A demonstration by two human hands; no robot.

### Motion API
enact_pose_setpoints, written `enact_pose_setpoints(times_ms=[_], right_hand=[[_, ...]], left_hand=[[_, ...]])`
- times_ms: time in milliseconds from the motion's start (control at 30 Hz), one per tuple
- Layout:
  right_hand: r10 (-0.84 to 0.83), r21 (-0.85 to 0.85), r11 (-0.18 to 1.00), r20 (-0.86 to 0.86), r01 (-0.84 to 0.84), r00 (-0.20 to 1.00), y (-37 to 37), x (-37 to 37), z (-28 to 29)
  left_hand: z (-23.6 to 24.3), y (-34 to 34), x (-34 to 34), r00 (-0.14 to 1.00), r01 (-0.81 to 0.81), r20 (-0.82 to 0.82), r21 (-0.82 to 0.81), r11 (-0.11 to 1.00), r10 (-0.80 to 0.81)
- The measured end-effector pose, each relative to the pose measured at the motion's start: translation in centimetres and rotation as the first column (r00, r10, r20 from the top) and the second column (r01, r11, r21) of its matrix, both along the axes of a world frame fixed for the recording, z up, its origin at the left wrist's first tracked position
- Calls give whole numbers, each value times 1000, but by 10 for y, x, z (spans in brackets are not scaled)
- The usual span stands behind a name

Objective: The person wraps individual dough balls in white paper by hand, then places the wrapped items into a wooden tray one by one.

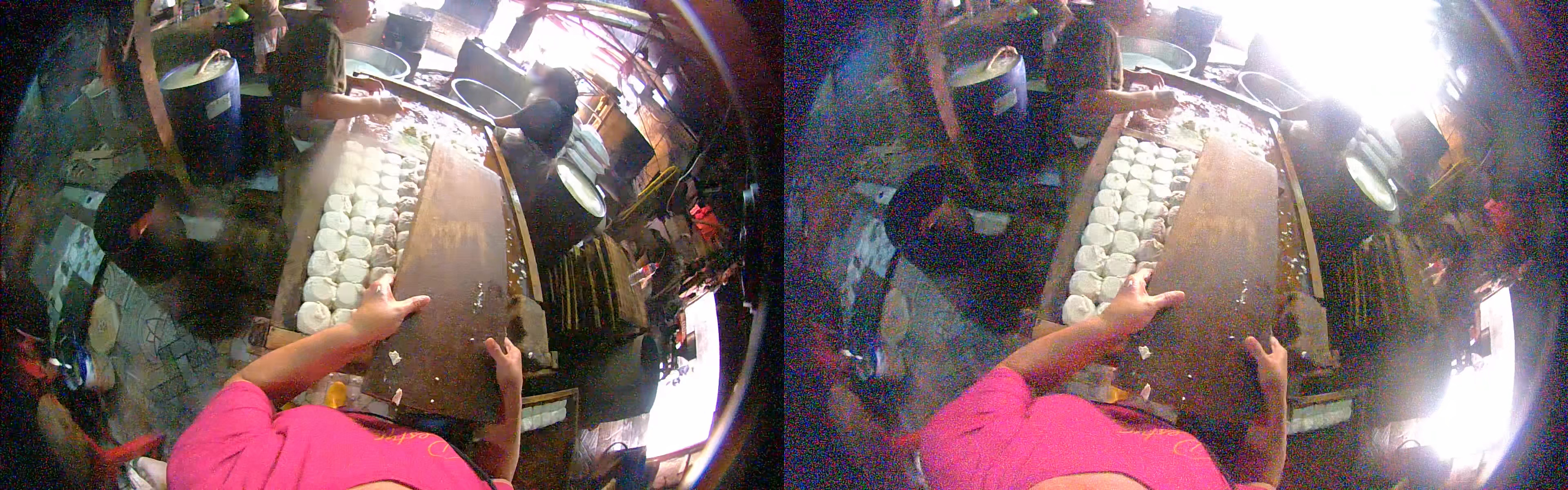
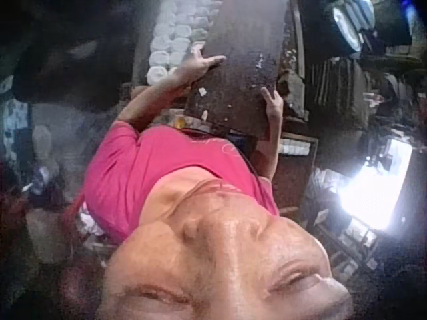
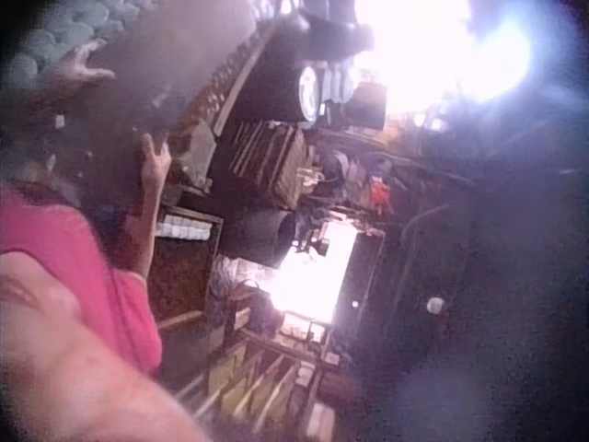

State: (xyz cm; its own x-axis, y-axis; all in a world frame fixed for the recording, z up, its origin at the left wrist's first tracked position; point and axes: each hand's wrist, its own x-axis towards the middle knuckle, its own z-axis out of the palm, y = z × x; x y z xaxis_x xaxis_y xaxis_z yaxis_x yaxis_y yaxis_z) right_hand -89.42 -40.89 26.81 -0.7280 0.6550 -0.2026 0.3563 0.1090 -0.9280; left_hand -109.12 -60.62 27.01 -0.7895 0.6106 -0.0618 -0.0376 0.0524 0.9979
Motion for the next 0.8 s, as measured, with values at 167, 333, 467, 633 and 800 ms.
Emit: enact_pose_setpoints(times_ms=[167, 333, 467, 633, 800], right_hand=[[46, 68, 997, -110, -39, 993, 27, -16, -31], [113, -137, 982, -110, -128, 987, 33, -63, -28], [144, -173, 971, -119, -163, 982, 49, -90, -37], [207, -89, 973, -69, -212, 976, 56, -119, -39], [202, -60, 977, -36, -204, 979, 62, -120, -53]], left_hand=[[-25, 14, -19, 996, -35, -81, -105, 994, 27], [-25, 16, -47, 994, -95, -61, -150, 984, 87], [-42, 24, -68, 974, -184, -176, -272, 945, 140], [-56, 27, -85, 963, -246, -177, -290, 925, 201], [-81, 29, -94, 969, -120, -242, -319, 940, 42]])
